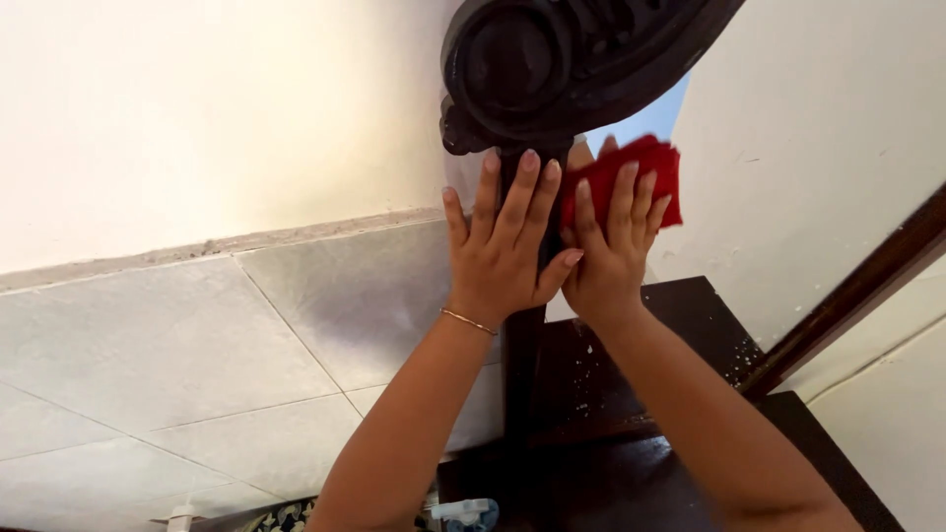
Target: Cleaning a mirror and its decorative wooden frame with a spray cleaner and a red cloth.
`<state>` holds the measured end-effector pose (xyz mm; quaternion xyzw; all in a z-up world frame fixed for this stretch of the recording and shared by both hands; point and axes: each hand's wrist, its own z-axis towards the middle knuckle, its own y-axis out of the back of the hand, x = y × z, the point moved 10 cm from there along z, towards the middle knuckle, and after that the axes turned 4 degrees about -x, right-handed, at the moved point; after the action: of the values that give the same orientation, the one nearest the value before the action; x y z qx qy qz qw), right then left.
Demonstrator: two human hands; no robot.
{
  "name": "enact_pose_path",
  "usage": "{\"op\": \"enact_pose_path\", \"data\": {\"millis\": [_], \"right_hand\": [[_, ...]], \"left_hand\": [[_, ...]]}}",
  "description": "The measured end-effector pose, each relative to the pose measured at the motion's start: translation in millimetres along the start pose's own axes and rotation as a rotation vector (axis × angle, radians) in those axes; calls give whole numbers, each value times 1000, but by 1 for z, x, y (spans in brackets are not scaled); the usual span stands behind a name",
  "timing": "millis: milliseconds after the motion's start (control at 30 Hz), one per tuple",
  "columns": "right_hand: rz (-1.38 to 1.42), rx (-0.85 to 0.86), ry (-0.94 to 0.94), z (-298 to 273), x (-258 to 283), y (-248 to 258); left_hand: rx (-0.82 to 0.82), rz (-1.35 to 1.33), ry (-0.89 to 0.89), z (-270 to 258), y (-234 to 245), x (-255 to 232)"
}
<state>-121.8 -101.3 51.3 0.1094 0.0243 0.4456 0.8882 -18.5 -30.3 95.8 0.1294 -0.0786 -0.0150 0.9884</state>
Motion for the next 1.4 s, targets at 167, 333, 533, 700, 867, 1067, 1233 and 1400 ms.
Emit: {"op": "enact_pose_path", "data": {"millis": [167, 333, 533, 700, 867, 1067, 1233, 1400], "right_hand": [[21, -17, -51, 40, 9, 11], [61, -29, -71, 13, 0, 8], [24, 3, 20, 57, -8, 21], [15, -83, -72, 57, -5, 26], [-43, 41, 51, 60, -33, 24], [-49, -108, -151, 76, -71, 46], [-38, 48, 96, 69, -60, 38], [-57, -143, -149, 86, -136, 66]], "left_hand": [[16, 19, -5, -2, -3, 1], [15, 1, -5, -4, -3, 0], [34, 27, -24, -4, -5, 1], [22, 52, -20, -4, -4, 0], [27, 42, -18, -3, -5, -1], [-18, 135, -54, 2, 5, -9], [12, 189, -79, 12, -1, -34], [59, 46, -93, 26, -12, -47]]}}
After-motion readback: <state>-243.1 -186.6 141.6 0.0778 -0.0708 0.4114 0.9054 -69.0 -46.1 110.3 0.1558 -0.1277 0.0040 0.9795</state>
